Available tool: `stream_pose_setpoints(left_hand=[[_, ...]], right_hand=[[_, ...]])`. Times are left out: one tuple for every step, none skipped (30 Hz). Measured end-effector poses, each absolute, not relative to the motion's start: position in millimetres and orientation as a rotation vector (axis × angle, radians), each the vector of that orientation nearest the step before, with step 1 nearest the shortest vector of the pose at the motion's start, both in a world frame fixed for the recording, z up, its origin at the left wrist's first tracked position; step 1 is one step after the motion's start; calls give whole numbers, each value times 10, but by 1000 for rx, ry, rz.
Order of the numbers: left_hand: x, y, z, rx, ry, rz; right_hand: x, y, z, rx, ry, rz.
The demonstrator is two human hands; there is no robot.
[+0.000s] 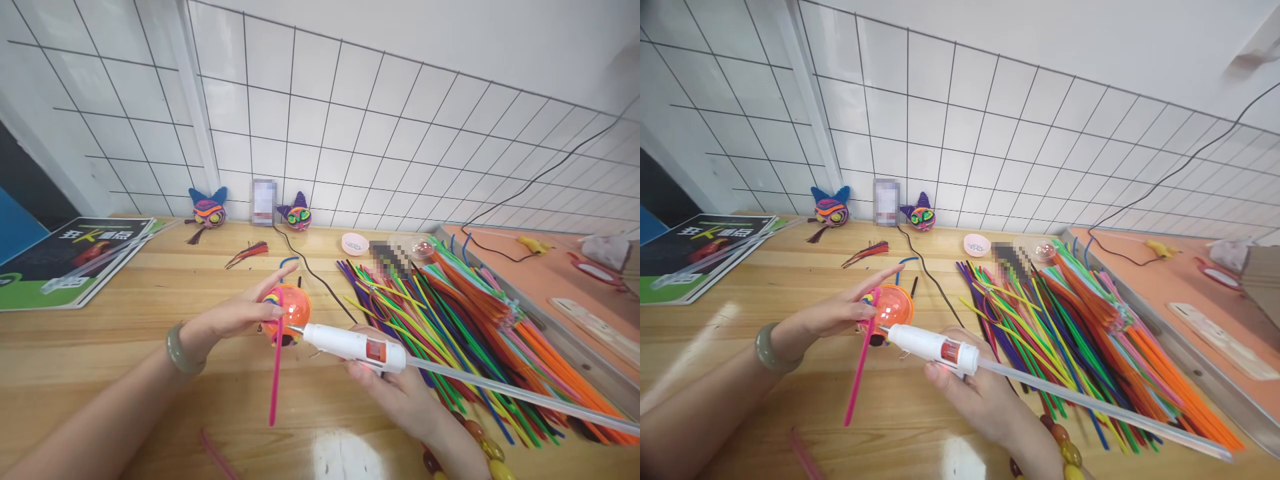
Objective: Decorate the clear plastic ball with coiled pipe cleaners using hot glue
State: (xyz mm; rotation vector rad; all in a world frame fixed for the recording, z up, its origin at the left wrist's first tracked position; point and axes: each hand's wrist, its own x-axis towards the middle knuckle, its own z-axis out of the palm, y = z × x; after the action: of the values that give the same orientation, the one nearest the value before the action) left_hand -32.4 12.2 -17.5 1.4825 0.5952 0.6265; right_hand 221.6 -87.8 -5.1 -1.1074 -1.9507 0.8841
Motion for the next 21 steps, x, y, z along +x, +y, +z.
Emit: stream_pose_setpoints(left_hand=[[-322,116,-170,1421,609,612],[-320,110,-163,1354,626,599],[-317,104,-158,1301,641,593],[-315,100,-153,1271,647,591],[-312,97,-150,1254,646,589],[-309,95,-150,1243,639,582],[-307,95,-151,1236,629,574],[-304,94,-152,1231,616,565],[-302,93,-152,1227,605,554],[-300,91,-152,1225,598,545],[-298,89,-148,1227,597,538],[-296,85,-143,1231,599,532],[-293,82,-137,1238,605,527],[-291,78,-130,1242,610,522],[-288,75,-124,1246,613,519],[-285,72,-118,1248,615,517],[-283,70,-114,1248,614,516],[-281,68,-111,1248,611,516],[-280,68,-110,1248,607,517],[-280,67,-110,1248,602,518],[-281,68,-111,1246,598,523]], right_hand=[[2210,-877,-41,-1107,-1957,877],[2205,-877,-36,-1109,-1964,873],[2203,-878,-34,-1112,-1969,870],[2202,-878,-35,-1115,-1975,868],[2201,-880,-37,-1120,-1981,864],[2201,-882,-41,-1123,-1988,861],[2202,-884,-46,-1124,-1992,858],[2202,-886,-50,-1123,-1995,855],[2202,-889,-54,-1120,-1995,852],[2202,-891,-57,-1117,-1993,852],[2202,-893,-59,-1116,-1990,854],[2202,-894,-61,-1117,-1984,859],[2202,-894,-62,-1117,-1979,865],[2201,-895,-63,-1117,-1975,872],[2201,-895,-64,-1114,-1973,877],[2201,-895,-65,-1110,-1970,881],[2200,-896,-66,-1110,-1968,883],[2199,-898,-66,-1110,-1968,885],[2197,-900,-65,-1111,-1966,885],[2196,-903,-63,-1114,-1964,884],[2194,-906,-59,-1116,-1963,884]])
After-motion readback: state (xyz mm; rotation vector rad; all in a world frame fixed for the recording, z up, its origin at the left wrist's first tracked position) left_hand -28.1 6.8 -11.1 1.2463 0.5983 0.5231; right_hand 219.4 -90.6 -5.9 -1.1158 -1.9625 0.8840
